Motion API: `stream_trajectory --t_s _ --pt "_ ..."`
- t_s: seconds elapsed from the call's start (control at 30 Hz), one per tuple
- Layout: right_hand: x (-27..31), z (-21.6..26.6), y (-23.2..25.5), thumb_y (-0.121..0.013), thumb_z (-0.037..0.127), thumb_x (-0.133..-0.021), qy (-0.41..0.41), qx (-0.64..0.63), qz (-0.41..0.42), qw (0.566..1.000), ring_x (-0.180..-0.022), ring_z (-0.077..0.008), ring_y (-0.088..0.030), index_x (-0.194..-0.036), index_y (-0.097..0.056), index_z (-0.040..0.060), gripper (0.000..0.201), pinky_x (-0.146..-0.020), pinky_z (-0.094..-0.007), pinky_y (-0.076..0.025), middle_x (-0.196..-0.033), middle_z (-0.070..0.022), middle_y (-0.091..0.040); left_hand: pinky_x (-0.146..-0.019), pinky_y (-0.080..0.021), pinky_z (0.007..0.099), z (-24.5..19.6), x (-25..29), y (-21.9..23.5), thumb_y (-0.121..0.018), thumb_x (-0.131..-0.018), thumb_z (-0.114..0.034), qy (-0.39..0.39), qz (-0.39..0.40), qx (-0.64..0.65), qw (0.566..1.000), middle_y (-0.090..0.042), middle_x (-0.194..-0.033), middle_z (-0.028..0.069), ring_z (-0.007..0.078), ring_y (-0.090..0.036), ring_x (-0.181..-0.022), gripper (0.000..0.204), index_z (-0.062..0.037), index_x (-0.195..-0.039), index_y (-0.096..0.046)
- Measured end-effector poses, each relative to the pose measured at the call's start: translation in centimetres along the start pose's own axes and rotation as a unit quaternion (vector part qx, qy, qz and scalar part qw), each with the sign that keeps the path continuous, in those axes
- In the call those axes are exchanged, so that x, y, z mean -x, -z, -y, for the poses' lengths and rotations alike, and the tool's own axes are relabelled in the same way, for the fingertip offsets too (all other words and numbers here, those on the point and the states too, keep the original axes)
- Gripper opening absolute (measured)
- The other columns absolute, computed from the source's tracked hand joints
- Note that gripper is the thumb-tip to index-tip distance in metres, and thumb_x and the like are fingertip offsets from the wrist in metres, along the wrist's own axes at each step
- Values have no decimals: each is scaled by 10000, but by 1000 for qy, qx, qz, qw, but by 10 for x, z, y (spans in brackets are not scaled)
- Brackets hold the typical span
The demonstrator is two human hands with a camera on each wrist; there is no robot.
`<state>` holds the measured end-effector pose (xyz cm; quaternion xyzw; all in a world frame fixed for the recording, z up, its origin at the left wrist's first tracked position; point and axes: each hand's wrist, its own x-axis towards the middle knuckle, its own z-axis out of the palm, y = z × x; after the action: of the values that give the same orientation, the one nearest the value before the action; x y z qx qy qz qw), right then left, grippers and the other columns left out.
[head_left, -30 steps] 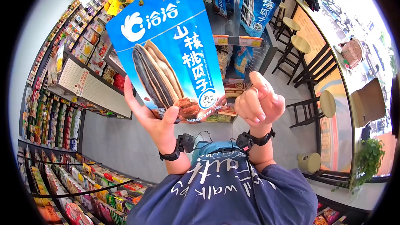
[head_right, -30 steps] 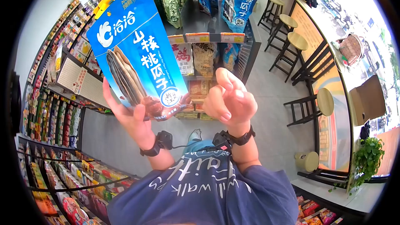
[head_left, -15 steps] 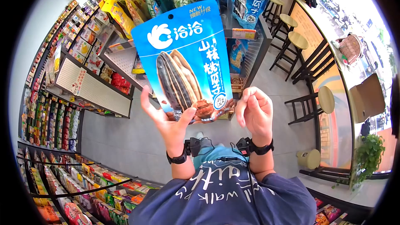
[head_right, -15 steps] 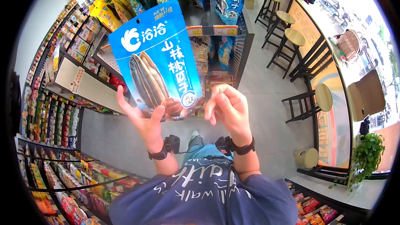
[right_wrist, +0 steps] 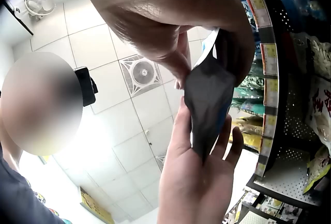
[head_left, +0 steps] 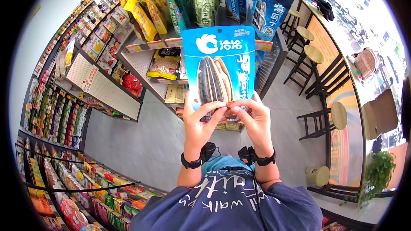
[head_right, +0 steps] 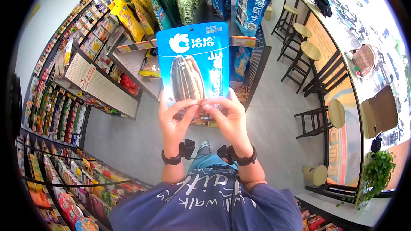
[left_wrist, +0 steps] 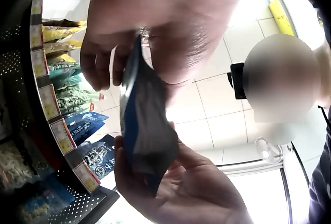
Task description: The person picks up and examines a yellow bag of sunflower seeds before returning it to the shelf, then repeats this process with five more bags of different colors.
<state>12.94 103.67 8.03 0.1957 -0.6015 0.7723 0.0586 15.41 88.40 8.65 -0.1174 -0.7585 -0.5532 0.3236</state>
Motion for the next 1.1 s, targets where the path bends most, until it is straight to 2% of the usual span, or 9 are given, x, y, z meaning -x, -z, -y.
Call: stream_trajectory --t_s 0.1,0.13,0.27,0.37,0.47,0.6,0.67,0.9,1.1 --pt "0 -1 -9 -667 39 -823 -36 -2 -14 999 -852 -112 -583 -890 -671 7 75 -821 -270 -441 -920 -55 -587 -828 -463 347 -8 -3 0 -748 -714 -54 -67 -37 -97 992 -476 -1161 161 281 -589 -949 175 -99 -879 -712" --pt "-1 -2 -11 -660 41 -829 -39 10 -12 999 -845 -108 -584 -887 -667 4 69 -808 -264 -446 -908 -56 -592 -859 -460 370 -15 -3 0 -745 -717 -69 -51 -49 -110 991 -419 -1252 193 312 -575 -1021 175 -115 -883 -713" --pt "-2 -9 -12 -638 44 -844 2 67 -11 998 -821 -108 -583 -880 -652 -4 62 -760 -262 -473 -915 -74 -582 -845 -483 365 -6 1 -5 -745 -715 -72 -92 -97 -159 978 -382 -1324 251 350 -580 -1053 174 -104 -883 -711" --pt "-1 -7 -16 -634 34 -840 19 103 -16 994 -817 -119 -575 -883 -645 -5 59 -752 -280 -492 -952 -86 -553 -846 -489 371 -5 5 -8 -742 -706 -56 -45 -109 -113 987 -377 -1335 261 361 -581 -1056 170 -86 -871 -711" --pt "2 0 -22 -638 13 -830 -17 72 -33 997 -811 -137 -572 -889 -650 0 62 -728 -283 -509 -987 -85 -512 -863 -484 382 -9 1 -6 -737 -700 -45 -73 -118 -107 985 -380 -1336 266 364 -574 -1073 159 -69 -855 -711" --pt "1 -2 -21 -642 -15 -810 31 95 -34 994 -841 -159 -580 -882 -657 -1 75 -703 -267 -513 -1002 -89 -484 -885 -472 379 -8 -1 -5 -734 -683 -34 -86 -106 -97 986 -378 -1334 261 356 -568 -1080 173 -66 -853 -716" --pt "2 0 -20 -648 -16 -803 7 72 -47 996 -859 -168 -577 -878 -661 6 80 -712 -271 -508 -1007 -90 -485 -900 -462 380 -7 -5 -5 -736 -671 -35 -113 -93 -117 982 -379 -1331 258 354 -560 -1089 191 -66 -858 -719" --pt "0 -3 -15 -665 -10 -791 12 81 -58 995 -881 -184 -570 -871 -670 21 86 -744 -285 -489 -995 -90 -487 -916 -450 382 -3 -5 -9 -735 -659 -61 -111 -81 -94 986 -381 -1327 243 354 -544 -1100 208 -83 -865 -735" --pt "1 -1 -12 -675 -2 -785 21 89 -65 994 -862 -184 -572 -865 -678 26 85 -742 -279 -482 -1003 -94 -494 -957 -391 418 -1 0 -12 -750 -643 -81 -77 -77 -91 990 -378 -1333 244 365 -448 -1171 218 -109 -858 -741"
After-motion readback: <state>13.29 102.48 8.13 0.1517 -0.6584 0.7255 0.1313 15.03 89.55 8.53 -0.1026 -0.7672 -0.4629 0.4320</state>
